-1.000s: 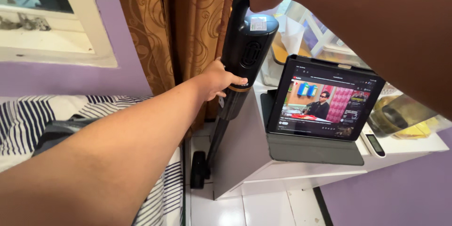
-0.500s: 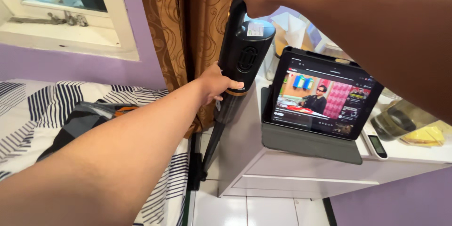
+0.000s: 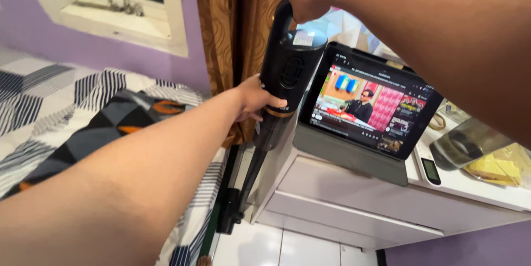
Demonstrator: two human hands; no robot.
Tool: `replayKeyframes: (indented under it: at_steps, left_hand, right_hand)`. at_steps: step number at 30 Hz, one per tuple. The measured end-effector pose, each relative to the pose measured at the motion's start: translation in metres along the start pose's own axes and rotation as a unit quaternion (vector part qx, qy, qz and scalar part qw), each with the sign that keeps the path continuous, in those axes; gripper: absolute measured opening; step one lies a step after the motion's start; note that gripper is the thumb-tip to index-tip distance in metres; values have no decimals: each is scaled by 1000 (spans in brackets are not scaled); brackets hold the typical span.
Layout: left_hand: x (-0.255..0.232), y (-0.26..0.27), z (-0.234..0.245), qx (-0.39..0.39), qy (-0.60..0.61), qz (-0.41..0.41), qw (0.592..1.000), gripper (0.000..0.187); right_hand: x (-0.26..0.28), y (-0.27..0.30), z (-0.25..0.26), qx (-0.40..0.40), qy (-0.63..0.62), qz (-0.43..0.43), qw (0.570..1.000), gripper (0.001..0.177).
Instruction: The person assembles a cordless vacuum by attaching the extension tube to the floor head and then connecting the main motor unit, before vacuuming the tiled floor next to a bed.
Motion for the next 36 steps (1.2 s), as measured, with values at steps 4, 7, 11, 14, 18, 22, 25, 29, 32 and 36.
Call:
replayKeyframes:
  at_steps: [4, 7, 11, 14, 18, 22, 25, 29, 32, 36]
  left_hand:
    - [10, 26, 4, -24, 9, 7, 1000, 60]
    - [13, 44, 3, -48, 16, 7, 999, 64]
    - [16, 64, -5, -26, 24, 0, 999, 63]
    - [19, 77, -19, -29, 40, 2, 999, 65]
    - [29, 96, -31, -5, 27, -25, 999, 62]
    - [40, 116, -44, 15, 81, -47, 996, 64]
    - [44, 137, -53, 3, 44, -27, 999, 62]
    - [48, 165, -56, 21, 50, -27, 998, 60]
    - [51, 185, -52, 35, 54, -45, 997, 58]
    - [55, 207, -59, 42, 43, -58, 997, 57]
  right_hand:
    - [21, 11, 17, -10, -17, 14, 1000, 26]
    - [37, 19, 28, -33, 12, 31, 999, 32]
    - [44, 41, 38, 19, 51, 14, 998, 29]
    - [49, 70, 46, 7, 58, 29, 998, 46]
    - [67, 111, 59, 31, 0, -21, 999, 40]
    - [84, 149, 74, 20, -44, -24, 999, 41]
    - [95, 170, 81, 57, -18, -37, 998, 41]
    - [114, 189, 91, 65, -18, -54, 996, 40]
    - [128, 198, 99, 68, -11, -58, 996, 38]
    - [138, 217, 101, 70, -13, -66, 995, 34]
Point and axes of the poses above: each hand's wrist, its own y-axis away from the middle knuckle, its own z-axis out of the back of the hand, x = y × z, the point moved 1 cm from there along -y, towards the middle knuckle, and after that the axes turned 1 degree about z, right-handed, at the moved point
